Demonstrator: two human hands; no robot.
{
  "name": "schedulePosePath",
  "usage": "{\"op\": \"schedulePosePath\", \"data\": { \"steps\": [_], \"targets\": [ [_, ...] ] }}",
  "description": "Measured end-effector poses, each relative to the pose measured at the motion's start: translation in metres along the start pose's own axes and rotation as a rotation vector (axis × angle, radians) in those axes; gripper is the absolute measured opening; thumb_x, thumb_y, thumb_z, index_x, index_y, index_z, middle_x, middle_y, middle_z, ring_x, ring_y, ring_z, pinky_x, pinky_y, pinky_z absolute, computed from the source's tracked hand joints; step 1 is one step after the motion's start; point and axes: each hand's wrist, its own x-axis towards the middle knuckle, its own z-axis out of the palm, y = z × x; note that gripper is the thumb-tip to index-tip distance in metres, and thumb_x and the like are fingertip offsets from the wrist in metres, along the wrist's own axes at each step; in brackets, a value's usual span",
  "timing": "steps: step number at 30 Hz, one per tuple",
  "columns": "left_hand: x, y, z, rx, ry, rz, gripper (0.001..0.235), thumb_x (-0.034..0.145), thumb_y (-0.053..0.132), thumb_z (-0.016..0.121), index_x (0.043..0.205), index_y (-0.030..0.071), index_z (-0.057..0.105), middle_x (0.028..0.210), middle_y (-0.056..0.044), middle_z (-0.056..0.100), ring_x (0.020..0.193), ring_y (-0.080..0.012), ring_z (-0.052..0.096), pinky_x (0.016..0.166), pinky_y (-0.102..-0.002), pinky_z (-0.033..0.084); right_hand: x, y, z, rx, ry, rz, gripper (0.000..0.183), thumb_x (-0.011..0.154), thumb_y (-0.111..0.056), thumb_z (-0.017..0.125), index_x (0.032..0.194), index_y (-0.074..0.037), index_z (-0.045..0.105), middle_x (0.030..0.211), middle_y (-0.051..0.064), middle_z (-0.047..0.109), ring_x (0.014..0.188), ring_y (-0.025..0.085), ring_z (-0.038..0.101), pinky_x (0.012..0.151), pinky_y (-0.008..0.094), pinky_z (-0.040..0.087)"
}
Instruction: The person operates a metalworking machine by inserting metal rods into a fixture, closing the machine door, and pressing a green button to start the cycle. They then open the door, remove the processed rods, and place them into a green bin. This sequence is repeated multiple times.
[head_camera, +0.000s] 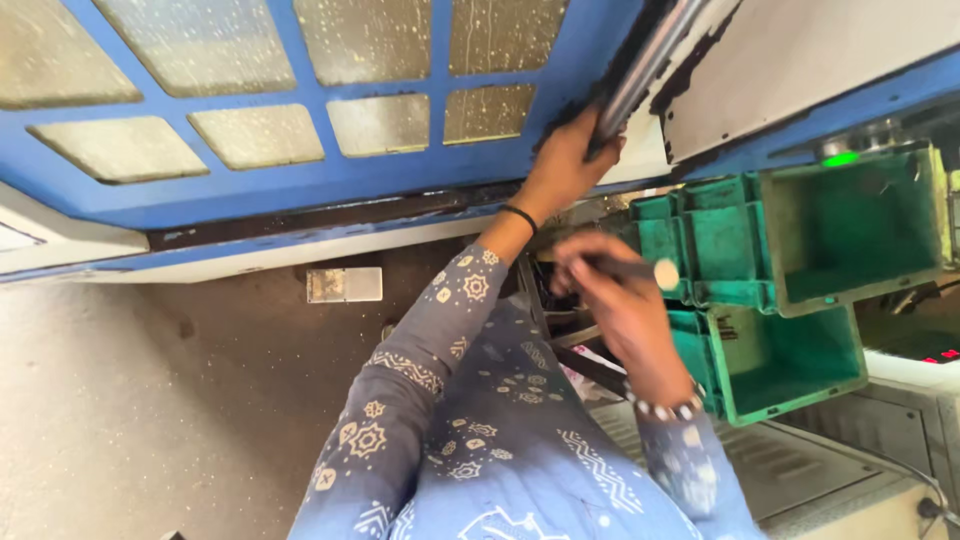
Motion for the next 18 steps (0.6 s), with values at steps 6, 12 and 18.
{"op": "schedulePosePath", "data": {
  "steps": [6,12,18],
  "targets": [
    [-0.011,-0.009,0.010,0.051,-0.002,-0.035,0.042,0.096,0.032,0.069,0.125,0.005,0.058,0.101,-0.021,0.071,0.091,-0.0405,0.070,0.080,-0.046,0.056,0.120,0.021,0.059,0.181,-0.296,-0.012,0.020,0.106,-0.013,0.061,0.121,-0.001,0.057,0.106,0.011,0.064,0.093,0.021,0.066,0.083,0.036,0.058],
    [-0.009,-0.014,0.008,0.175,0.011,0.070,0.048,0.094,0.035,0.070,0.124,0.001,0.057,0.097,-0.023,0.068,0.087,-0.0431,0.068,0.074,-0.048,0.054,0.185,0.061,0.067,0.108,-0.331,0.040,0.015,0.103,-0.009,0.062,0.115,0.000,0.064,0.097,0.007,0.064,0.088,0.017,0.063,0.078,0.030,0.054],
    [-0.012,-0.023,0.017,0.227,0.081,0.054,0.035,0.088,0.026,0.074,0.109,0.002,0.060,0.083,-0.018,0.066,0.076,-0.0404,0.066,0.070,-0.048,0.052,0.188,0.092,0.015,0.044,-0.303,0.254,0.016,0.099,-0.010,0.064,0.113,-0.001,0.067,0.098,0.003,0.064,0.089,0.013,0.063,0.077,0.028,0.052]
  ]
}}
